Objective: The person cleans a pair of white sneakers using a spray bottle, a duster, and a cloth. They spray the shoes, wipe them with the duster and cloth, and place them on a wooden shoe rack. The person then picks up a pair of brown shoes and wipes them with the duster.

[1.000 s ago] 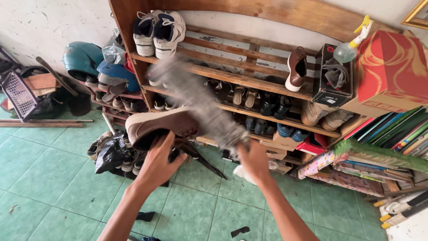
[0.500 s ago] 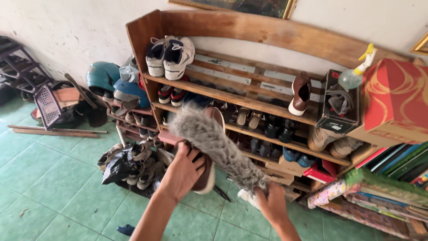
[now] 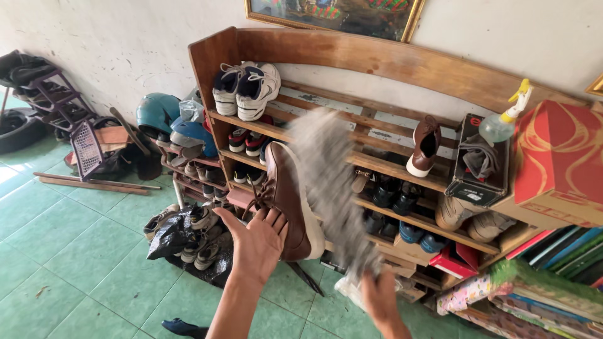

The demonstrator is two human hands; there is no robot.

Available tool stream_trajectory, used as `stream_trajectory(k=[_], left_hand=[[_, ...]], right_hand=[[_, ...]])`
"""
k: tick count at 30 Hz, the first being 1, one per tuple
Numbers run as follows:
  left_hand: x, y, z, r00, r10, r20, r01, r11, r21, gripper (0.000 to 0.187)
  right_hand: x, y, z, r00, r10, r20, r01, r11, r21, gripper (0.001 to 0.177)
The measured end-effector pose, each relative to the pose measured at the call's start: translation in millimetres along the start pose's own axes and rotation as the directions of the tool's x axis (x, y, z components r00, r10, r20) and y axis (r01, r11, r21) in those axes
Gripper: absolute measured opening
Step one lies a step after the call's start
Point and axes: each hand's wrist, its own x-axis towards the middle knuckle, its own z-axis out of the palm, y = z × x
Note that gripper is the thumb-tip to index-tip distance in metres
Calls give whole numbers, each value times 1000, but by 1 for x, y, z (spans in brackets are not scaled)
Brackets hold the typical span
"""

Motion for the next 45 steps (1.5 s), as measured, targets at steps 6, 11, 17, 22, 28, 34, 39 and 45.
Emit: stream_trajectory(k=[6, 11, 17, 22, 28, 34, 39, 45], left_hand=[[-6, -2, -4, 993, 24, -112, -29, 998, -48, 135], [-13, -4, -5, 990, 45, -137, -50, 998, -29, 136], [-13, -13, -7, 970, 137, -200, -160, 982, -103, 128], [-17, -15, -5, 979, 181, -93, -197, 958, -207, 136], [-18, -12, 4, 962, 234, -139, -265, 921, -284, 136], [-27, -17, 13, 955, 252, -159, -294, 881, -369, 133], [-29, -21, -11, 940, 303, -156, -338, 891, -303, 131], [-26, -32, -52, 864, 343, 369, -131, 860, -493, 132]], right_hand=[[6, 7, -9, 987, -65, -148, 51, 994, -99, 37], [2, 10, -15, 996, 70, 50, -40, 892, -451, 45], [-4, -6, -9, 974, -223, -47, 220, 974, -58, 37], [6, -14, 3, 986, -39, -161, 2, 974, -226, 37], [-15, -30, 14, 993, -121, -9, 119, 986, -116, 29], [-31, -36, 20, 869, -487, -86, 479, 872, -99, 32], [-23, -37, 21, 988, -63, -141, 72, 996, 58, 34], [-32, -36, 20, 995, -78, -70, 68, 989, -132, 33]])
